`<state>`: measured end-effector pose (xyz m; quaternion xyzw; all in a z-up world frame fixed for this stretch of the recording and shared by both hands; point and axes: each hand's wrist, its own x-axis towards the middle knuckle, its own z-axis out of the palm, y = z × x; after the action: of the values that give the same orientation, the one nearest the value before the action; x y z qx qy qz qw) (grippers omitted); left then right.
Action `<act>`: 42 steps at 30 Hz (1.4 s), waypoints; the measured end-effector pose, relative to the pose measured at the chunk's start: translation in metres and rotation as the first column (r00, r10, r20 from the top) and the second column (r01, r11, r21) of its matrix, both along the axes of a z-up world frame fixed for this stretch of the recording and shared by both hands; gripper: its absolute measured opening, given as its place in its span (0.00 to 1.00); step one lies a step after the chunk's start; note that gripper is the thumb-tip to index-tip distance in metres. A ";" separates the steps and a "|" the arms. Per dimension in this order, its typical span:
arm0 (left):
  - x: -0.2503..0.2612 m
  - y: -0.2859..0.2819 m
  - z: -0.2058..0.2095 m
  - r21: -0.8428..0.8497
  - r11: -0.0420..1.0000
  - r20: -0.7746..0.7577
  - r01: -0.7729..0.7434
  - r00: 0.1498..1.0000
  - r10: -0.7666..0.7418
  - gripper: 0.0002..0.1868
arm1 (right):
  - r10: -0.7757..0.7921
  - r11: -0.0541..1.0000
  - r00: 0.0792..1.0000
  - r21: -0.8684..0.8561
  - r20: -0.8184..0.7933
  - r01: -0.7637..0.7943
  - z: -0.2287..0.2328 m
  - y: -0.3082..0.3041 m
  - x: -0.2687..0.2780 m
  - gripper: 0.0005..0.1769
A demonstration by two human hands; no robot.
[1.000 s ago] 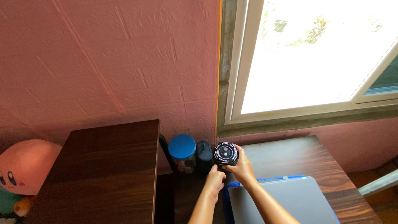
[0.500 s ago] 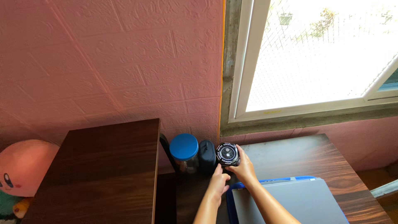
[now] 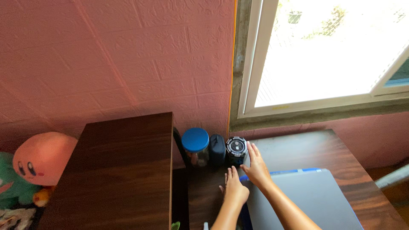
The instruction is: The person sprays a wooden desk surface and wipes it down with a cloth, rearranges various items including a laptop, container, and pencil organizer, and then wipes the secondary table sections.
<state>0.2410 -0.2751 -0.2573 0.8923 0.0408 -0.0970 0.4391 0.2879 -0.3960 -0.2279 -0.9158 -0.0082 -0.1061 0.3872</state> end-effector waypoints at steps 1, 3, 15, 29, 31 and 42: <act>-0.014 -0.001 0.015 0.079 0.997 -0.074 0.000 0.997 0.006 0.46 | -0.003 1.000 0.999 -0.022 -0.048 0.002 0.012 0.003 -0.016 0.56; -0.044 0.000 0.049 0.201 0.980 -0.116 0.009 0.993 0.014 0.45 | 0.039 0.993 0.999 -0.115 -0.002 -0.039 0.036 0.006 -0.045 0.52; -0.192 0.043 0.112 0.413 0.903 0.276 0.117 0.929 -0.247 0.44 | 0.069 0.956 0.976 -0.292 0.206 -0.006 0.065 0.056 -0.211 0.41; -0.309 0.117 0.094 0.461 0.853 0.355 0.244 0.831 -0.429 0.46 | -0.006 0.904 0.994 -0.425 0.110 0.053 0.095 0.114 -0.352 0.47; -0.312 0.123 0.083 0.618 0.779 0.449 0.105 0.767 -0.459 0.47 | 0.008 0.908 0.995 -0.417 0.097 0.034 0.094 0.120 -0.365 0.47; -0.405 0.192 0.053 0.510 0.852 0.540 0.120 0.726 -0.425 0.41 | 0.161 0.904 0.984 -0.411 0.077 -0.115 0.059 0.172 -0.439 0.46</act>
<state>-0.1644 -0.0829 -0.2046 0.9423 -0.2244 0.1567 0.1929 -0.1511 -0.2239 -0.1690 -0.9661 -0.1160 -0.1242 0.1946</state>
